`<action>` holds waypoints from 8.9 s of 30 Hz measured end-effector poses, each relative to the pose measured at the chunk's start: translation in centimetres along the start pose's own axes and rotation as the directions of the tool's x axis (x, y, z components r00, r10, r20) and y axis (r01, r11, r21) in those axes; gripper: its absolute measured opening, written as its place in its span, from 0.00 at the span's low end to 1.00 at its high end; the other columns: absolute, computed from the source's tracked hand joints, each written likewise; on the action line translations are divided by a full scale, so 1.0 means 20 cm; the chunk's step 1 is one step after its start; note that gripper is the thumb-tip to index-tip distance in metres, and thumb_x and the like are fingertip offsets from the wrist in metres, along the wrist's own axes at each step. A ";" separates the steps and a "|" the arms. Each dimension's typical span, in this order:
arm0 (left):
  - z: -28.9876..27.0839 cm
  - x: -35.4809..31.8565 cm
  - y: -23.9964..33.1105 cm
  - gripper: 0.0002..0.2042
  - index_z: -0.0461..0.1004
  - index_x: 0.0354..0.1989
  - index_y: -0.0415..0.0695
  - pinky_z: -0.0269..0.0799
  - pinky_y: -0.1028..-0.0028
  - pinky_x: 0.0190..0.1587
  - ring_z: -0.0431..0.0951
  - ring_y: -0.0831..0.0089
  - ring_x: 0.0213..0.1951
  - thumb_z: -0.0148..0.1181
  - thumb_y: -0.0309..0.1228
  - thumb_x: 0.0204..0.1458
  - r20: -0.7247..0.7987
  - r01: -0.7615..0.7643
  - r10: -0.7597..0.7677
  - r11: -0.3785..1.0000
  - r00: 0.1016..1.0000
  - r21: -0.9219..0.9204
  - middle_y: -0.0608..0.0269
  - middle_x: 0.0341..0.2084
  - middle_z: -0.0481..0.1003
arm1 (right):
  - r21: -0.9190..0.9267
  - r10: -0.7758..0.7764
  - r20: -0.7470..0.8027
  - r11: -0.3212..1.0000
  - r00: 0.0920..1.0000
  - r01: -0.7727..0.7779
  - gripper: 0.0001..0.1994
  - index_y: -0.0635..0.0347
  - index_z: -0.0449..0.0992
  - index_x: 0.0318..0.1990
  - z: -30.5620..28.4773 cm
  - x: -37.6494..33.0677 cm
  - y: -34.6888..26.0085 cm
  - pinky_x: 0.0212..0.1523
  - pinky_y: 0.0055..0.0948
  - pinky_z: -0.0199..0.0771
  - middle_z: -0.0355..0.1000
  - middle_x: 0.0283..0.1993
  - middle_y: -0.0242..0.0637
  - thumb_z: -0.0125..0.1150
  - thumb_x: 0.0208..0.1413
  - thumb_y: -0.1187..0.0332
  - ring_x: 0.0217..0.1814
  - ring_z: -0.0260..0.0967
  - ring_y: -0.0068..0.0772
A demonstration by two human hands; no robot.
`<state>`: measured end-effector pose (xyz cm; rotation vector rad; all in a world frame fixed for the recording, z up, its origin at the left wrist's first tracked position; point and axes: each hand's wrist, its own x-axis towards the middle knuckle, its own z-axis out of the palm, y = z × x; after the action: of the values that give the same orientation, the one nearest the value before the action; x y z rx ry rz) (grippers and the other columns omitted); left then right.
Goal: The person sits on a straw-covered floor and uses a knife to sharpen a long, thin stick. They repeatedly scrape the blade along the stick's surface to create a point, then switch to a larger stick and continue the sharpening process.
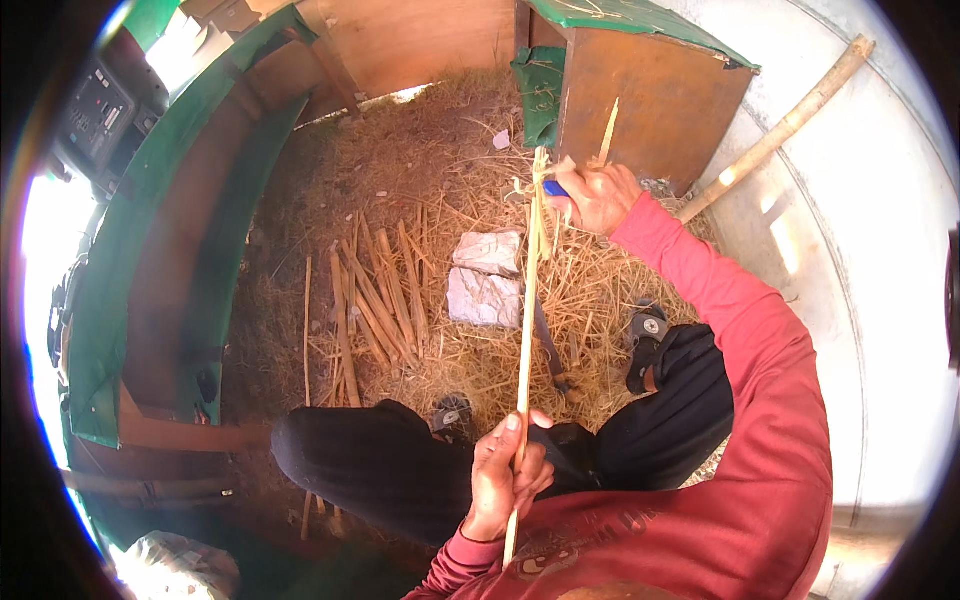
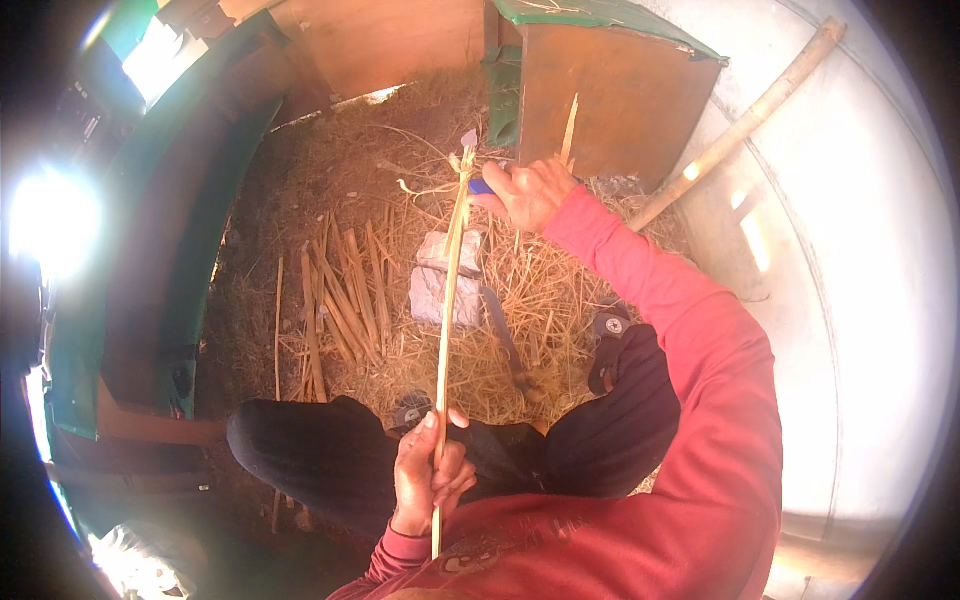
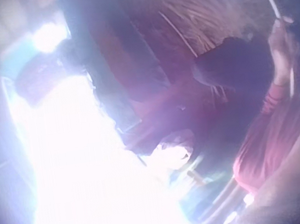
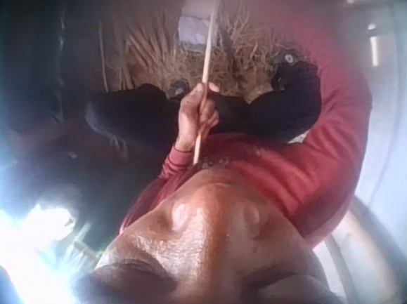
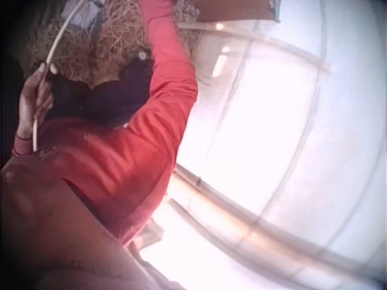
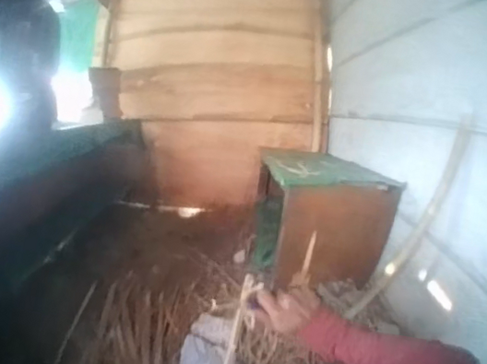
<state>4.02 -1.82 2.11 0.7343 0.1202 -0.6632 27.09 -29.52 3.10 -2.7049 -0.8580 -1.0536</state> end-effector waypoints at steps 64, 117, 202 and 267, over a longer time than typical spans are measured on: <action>-0.05 0.17 -0.03 0.19 0.64 0.64 0.40 0.51 0.83 0.12 0.56 0.84 0.11 0.45 0.32 0.66 -0.099 -0.266 0.277 0.958 0.956 0.112 0.69 0.18 0.64 | 0.486 0.050 0.485 0.814 0.873 -0.317 0.16 0.59 0.69 0.41 -0.15 -0.08 -0.36 0.29 0.43 0.67 0.68 0.25 0.49 0.51 0.64 0.54 0.27 0.71 0.49; -0.19 0.18 0.09 0.17 0.67 0.50 0.41 0.43 0.81 0.08 0.48 0.83 0.06 0.36 0.41 0.68 -0.096 -0.148 0.161 0.980 0.982 0.131 0.71 0.06 0.55 | 0.463 0.022 0.823 0.552 0.567 -0.693 0.27 0.63 0.72 0.30 -0.01 -0.11 -0.53 0.32 0.41 0.66 0.64 0.17 0.41 0.42 0.66 0.45 0.22 0.65 0.39; -0.69 1.42 0.45 0.22 0.73 0.44 0.36 0.70 0.67 0.39 0.76 0.67 0.32 0.46 0.47 0.63 0.114 -0.175 0.457 0.092 0.882 0.980 0.57 0.25 0.77 | -0.305 0.705 0.706 0.394 0.072 -0.867 0.24 0.61 0.73 0.50 1.51 -1.92 -0.92 0.52 0.47 0.71 0.73 0.48 0.52 0.61 0.53 0.52 0.51 0.71 0.54; -0.58 1.28 0.53 0.18 0.77 0.43 0.34 0.78 0.71 0.36 0.83 0.67 0.33 0.55 0.41 0.60 0.108 -0.131 0.536 0.005 0.837 0.991 0.51 0.33 0.81 | 0.121 0.294 0.956 -0.465 -0.024 -0.877 0.28 0.64 0.78 0.37 0.97 -1.01 -0.72 0.14 0.27 0.57 0.58 0.12 0.28 0.50 0.62 0.43 0.12 0.57 0.24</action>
<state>32.02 -1.59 -8.58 2.2048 -0.3014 0.0175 18.50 -21.06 -26.15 -1.4562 0.5942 0.6284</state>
